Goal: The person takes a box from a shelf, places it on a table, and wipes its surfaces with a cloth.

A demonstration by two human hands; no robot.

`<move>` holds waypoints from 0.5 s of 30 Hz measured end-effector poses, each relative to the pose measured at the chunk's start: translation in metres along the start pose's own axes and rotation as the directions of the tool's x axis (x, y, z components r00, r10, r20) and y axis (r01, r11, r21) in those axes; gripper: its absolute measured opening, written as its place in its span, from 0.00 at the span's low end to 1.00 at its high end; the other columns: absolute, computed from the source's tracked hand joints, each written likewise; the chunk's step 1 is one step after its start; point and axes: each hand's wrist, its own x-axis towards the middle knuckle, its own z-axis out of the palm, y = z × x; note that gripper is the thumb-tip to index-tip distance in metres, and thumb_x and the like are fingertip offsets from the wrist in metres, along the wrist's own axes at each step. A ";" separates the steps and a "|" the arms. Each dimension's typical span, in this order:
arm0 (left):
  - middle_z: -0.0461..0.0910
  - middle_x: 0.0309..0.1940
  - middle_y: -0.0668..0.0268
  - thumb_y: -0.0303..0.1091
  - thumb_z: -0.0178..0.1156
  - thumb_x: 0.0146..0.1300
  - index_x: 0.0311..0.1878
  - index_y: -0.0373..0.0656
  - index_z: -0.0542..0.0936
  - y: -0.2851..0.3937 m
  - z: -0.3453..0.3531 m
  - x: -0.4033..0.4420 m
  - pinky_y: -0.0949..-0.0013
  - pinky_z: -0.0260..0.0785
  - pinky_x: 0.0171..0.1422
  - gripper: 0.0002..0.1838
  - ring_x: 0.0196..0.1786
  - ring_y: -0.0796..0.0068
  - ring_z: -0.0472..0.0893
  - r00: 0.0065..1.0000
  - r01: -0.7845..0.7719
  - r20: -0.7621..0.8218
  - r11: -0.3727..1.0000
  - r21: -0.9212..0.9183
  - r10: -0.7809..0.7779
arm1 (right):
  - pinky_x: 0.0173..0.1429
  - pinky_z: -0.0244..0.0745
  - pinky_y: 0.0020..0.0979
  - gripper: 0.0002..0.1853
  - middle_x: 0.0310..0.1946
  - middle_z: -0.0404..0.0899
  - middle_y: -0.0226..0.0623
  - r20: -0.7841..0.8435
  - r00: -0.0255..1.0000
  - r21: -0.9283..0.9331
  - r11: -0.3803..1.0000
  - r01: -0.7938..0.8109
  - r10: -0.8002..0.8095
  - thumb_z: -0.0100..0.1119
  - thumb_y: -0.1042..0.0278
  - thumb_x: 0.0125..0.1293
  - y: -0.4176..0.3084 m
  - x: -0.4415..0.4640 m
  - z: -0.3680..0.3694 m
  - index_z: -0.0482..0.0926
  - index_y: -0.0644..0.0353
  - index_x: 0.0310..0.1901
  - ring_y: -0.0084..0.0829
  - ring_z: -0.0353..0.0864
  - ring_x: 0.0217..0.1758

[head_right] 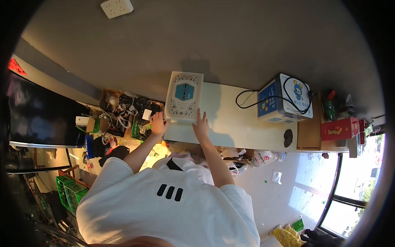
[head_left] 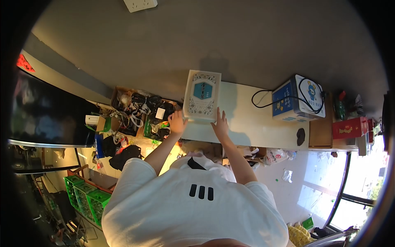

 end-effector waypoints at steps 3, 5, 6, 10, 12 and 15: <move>0.70 0.42 0.62 0.42 0.66 0.46 0.46 0.43 0.70 0.004 -0.011 0.005 0.55 0.54 0.57 0.25 0.48 0.64 0.69 0.969 -0.246 -0.002 0.969 0.035 0.247 | 0.50 0.76 0.43 0.52 0.64 0.57 0.51 -0.083 0.991 -0.175 0.980 0.091 -0.106 0.71 0.65 0.47 0.002 0.003 -0.004 0.47 0.40 0.71 0.52 0.70 0.56; 0.70 0.42 0.63 0.39 0.68 0.44 0.45 0.43 0.70 0.009 -0.010 0.013 0.56 0.53 0.57 0.25 0.48 0.64 0.68 0.926 -0.377 0.016 0.925 0.035 0.377 | 0.49 0.76 0.42 0.52 0.64 0.58 0.51 -0.086 0.986 -0.222 0.968 0.121 -0.143 0.71 0.63 0.47 0.004 0.007 -0.006 0.47 0.42 0.70 0.49 0.71 0.55; 0.70 0.42 0.63 0.39 0.68 0.44 0.45 0.43 0.70 0.009 -0.007 0.017 0.56 0.53 0.57 0.25 0.48 0.64 0.68 0.926 -0.378 0.012 0.925 0.035 0.378 | 0.49 0.76 0.41 0.52 0.63 0.59 0.51 -0.086 0.980 -0.269 0.951 0.150 -0.179 0.71 0.61 0.47 0.006 0.010 -0.007 0.47 0.43 0.70 0.47 0.72 0.53; 0.69 0.43 0.61 0.38 0.67 0.47 0.47 0.43 0.69 0.007 -0.006 0.019 0.54 0.52 0.58 0.25 0.51 0.62 0.67 0.911 -0.396 0.135 0.918 0.029 0.389 | 0.48 0.75 0.39 0.52 0.62 0.60 0.50 -0.098 0.972 -0.305 0.936 0.177 -0.215 0.71 0.61 0.46 0.010 0.013 0.000 0.48 0.42 0.70 0.46 0.72 0.53; 0.69 0.44 0.61 0.38 0.67 0.47 0.47 0.43 0.69 0.006 -0.006 0.018 0.54 0.51 0.58 0.25 0.51 0.62 0.67 0.913 -0.386 0.151 0.922 0.022 0.379 | 0.48 0.74 0.39 0.51 0.62 0.61 0.50 -0.109 0.972 -0.320 0.933 0.163 -0.207 0.71 0.62 0.46 0.011 0.010 0.002 0.49 0.42 0.70 0.44 0.71 0.53; 0.69 0.46 0.61 0.39 0.67 0.46 0.50 0.44 0.68 0.006 -0.006 0.020 0.54 0.51 0.59 0.27 0.53 0.61 0.67 0.895 -0.422 0.148 0.906 -0.022 0.421 | 0.50 0.73 0.43 0.50 0.63 0.59 0.46 -0.085 0.986 -0.303 0.946 0.114 -0.146 0.71 0.59 0.47 0.004 0.008 -0.004 0.49 0.40 0.70 0.45 0.68 0.57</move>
